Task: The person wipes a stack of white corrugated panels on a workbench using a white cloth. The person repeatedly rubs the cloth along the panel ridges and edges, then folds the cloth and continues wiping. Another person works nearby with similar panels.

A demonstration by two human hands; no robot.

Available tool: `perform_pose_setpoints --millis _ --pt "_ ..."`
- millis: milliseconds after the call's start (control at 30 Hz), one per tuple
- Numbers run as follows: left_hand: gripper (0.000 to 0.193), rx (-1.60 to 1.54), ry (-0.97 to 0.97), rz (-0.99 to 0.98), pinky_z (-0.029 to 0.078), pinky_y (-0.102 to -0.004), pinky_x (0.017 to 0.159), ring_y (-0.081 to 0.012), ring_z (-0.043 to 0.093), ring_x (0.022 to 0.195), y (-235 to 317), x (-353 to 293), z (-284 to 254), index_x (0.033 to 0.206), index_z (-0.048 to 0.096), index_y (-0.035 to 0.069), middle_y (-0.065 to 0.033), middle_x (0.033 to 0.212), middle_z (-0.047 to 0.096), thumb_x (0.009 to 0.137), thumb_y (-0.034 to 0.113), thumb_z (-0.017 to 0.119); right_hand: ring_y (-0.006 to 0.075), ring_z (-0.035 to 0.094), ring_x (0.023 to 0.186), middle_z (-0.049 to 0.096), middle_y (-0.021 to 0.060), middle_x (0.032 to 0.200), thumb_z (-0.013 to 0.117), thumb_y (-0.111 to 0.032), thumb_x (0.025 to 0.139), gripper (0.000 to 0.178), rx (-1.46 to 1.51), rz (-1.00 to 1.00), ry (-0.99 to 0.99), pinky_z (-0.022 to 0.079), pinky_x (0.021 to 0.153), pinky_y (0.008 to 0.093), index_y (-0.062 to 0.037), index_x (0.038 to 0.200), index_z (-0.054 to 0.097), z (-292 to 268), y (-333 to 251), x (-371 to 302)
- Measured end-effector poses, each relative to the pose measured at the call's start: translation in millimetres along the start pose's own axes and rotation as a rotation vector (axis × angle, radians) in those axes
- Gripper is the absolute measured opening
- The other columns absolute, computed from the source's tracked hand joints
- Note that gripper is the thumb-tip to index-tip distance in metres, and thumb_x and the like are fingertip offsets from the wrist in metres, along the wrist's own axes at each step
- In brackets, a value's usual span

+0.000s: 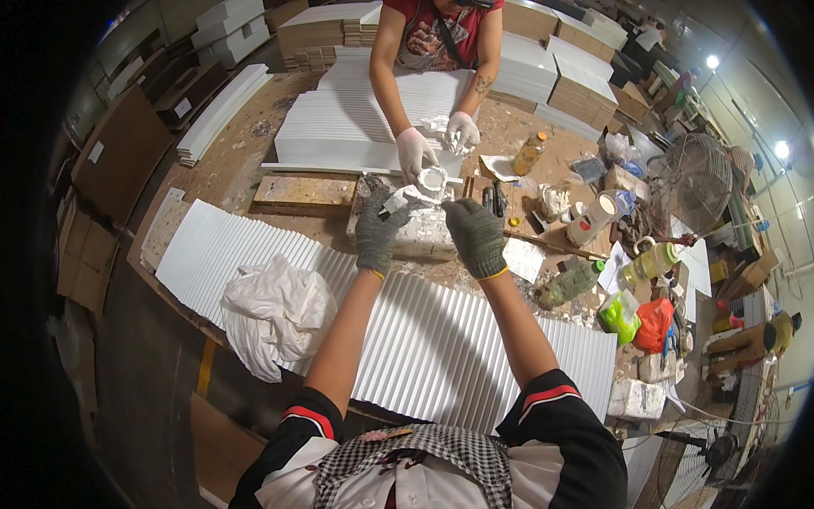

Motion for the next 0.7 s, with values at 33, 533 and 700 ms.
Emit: perform_pose_setpoints --millis 33,533,700 --pt "0.061 -0.127 0.004 -0.04 0.061 -0.0357 0.099 -0.0219 0.069 0.12 0.5 -4.0 1.0 0.15 0.061 0.004 -0.0102 0.142 0.067 0.093 0.002 0.081 0.0331 0.076 0.092 0.077 0.012 0.104 0.08 -0.011 0.092 0.023 -0.066 -0.106 -0.009 0.061 0.078 0.0444 -0.011 0.115 0.078 -6.6 -4.9 -1.7" --pt "0.066 0.077 -0.042 0.097 0.048 -0.0382 0.117 -0.023 0.062 0.135 33.7 -21.0 -0.9 0.149 0.063 0.006 -0.0088 0.145 0.069 0.086 0.004 0.084 0.0138 0.064 0.068 0.071 0.0037 0.084 0.072 -0.009 0.101 0.013 1.32 1.151 0.03 0.054 0.063 0.028 -0.0003 0.11 0.074 52.6 45.2 -47.7" --pt "0.074 0.232 -0.021 0.109 0.045 -0.0385 0.12 -0.0233 0.061 0.136 33.2 -20.7 -11.7 0.155 0.056 0.004 -0.0102 0.146 0.069 0.087 0.004 0.083 0.0132 0.065 0.073 0.074 0.0043 0.088 0.079 -0.014 0.098 0.02 1.391 1.006 -0.132 0.055 0.068 0.0277 0.0005 0.112 0.078 61.7 19.5 -56.3"
Point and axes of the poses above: each hand's wrist, its own x-axis towards the middle knuckle, its own z-axis out of the palm, y = z × x, the point moved 3 cm from there along x, towards the middle knuckle
